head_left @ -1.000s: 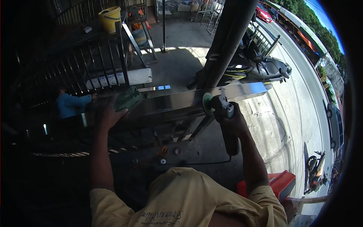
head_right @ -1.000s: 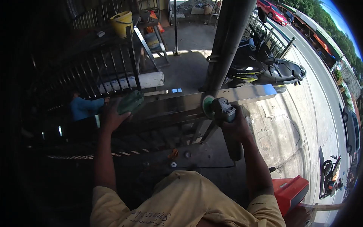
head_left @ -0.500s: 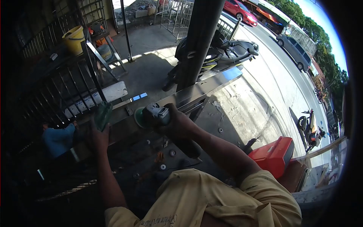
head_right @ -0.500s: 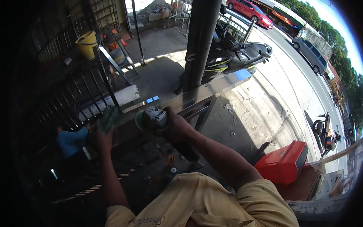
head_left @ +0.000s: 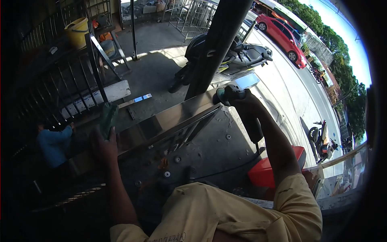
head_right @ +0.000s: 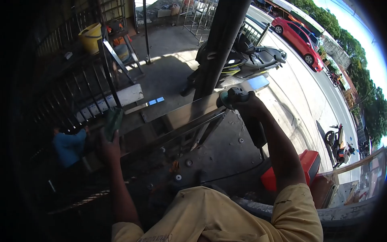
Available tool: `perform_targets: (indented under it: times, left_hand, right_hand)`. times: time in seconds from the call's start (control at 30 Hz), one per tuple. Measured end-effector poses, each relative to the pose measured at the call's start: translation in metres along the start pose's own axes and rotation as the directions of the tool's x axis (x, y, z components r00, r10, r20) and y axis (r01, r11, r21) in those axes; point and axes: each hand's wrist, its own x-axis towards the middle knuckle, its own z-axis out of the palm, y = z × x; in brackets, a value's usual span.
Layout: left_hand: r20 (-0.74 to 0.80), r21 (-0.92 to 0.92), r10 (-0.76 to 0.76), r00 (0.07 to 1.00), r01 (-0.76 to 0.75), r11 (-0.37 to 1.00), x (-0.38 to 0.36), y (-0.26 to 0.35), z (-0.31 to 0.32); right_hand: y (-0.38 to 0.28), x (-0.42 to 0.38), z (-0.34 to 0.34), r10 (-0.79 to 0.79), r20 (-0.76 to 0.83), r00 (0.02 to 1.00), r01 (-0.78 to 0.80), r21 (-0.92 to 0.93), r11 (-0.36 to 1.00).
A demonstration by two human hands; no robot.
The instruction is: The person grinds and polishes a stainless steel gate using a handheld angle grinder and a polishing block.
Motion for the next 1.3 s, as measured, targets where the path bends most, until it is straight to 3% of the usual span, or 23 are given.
perform_targets:
  times: [0.07, 0.13, 0.17, 0.2, 0.27, 0.37, 0.5, 0.63, 0.73, 1.0, 1.3]
  left_hand:
    - [0.007, -0.023, -0.016, 1.0, 0.016, 1.0, -0.004, 0.003, 0.0]
    - [0.01, -0.054, -0.024, 1.0, 0.025, 0.998, -0.004, 0.001, 0.001]
    - [0.004, -0.058, -0.009, 1.0, 0.01, 0.998, -0.003, 0.0, 0.0]
    - [0.012, -0.063, -0.003, 1.0, 0.004, 0.998, -0.002, 0.0, -0.001]
    - [0.023, -0.076, -0.002, 1.0, 0.004, 0.997, 0.0, 0.0, -0.004]
    - [0.015, -0.045, 0.004, 1.0, -0.003, 0.999, 0.003, 0.003, -0.011]
    - [0.022, -0.072, -0.031, 0.999, 0.032, 0.997, 0.0, -0.001, -0.005]
    - [0.066, -0.113, -0.064, 0.996, 0.071, 0.991, -0.003, -0.005, 0.0]
    - [0.06, -0.117, -0.089, 0.994, 0.096, 0.989, -0.002, -0.003, 0.002]
    - [0.052, -0.113, -0.118, 0.992, 0.123, 0.986, 0.001, 0.002, -0.001]
    - [0.1, -0.084, -0.105, 0.989, 0.113, 0.99, 0.007, 0.0, 0.003]
  right_hand:
    - [-0.005, -0.01, 0.025, -0.095, 0.058, 0.994, 0.097, -0.031, 0.995]
    - [-0.04, -0.045, 0.062, -0.28, 0.166, 0.946, 0.273, 0.061, 0.96]
    - [-0.065, -0.061, 0.079, -0.258, 0.258, 0.931, 0.276, -0.034, 0.96]
    - [-0.083, -0.078, 0.096, -0.423, 0.315, 0.85, 0.379, 0.193, 0.905]
    - [-0.128, -0.109, 0.113, -0.39, 0.404, 0.827, 0.395, 0.076, 0.916]
    - [-0.142, -0.112, 0.115, -0.354, 0.437, 0.827, 0.362, 0.067, 0.93]
    - [-0.065, -0.033, 0.086, -0.45, 0.258, 0.855, 0.451, 0.061, 0.891]
    - [-0.042, 0.006, 0.004, -0.15, 0.141, 0.979, 0.169, -0.134, 0.977]
    - [-0.052, 0.026, -0.019, -0.079, 0.123, 0.989, 0.103, -0.21, 0.972]
    - [-0.118, 0.038, 0.007, -0.152, 0.278, 0.948, 0.247, -0.348, 0.904]
    - [-0.215, -0.063, 0.091, -0.306, 0.536, 0.786, 0.546, -0.372, 0.751]
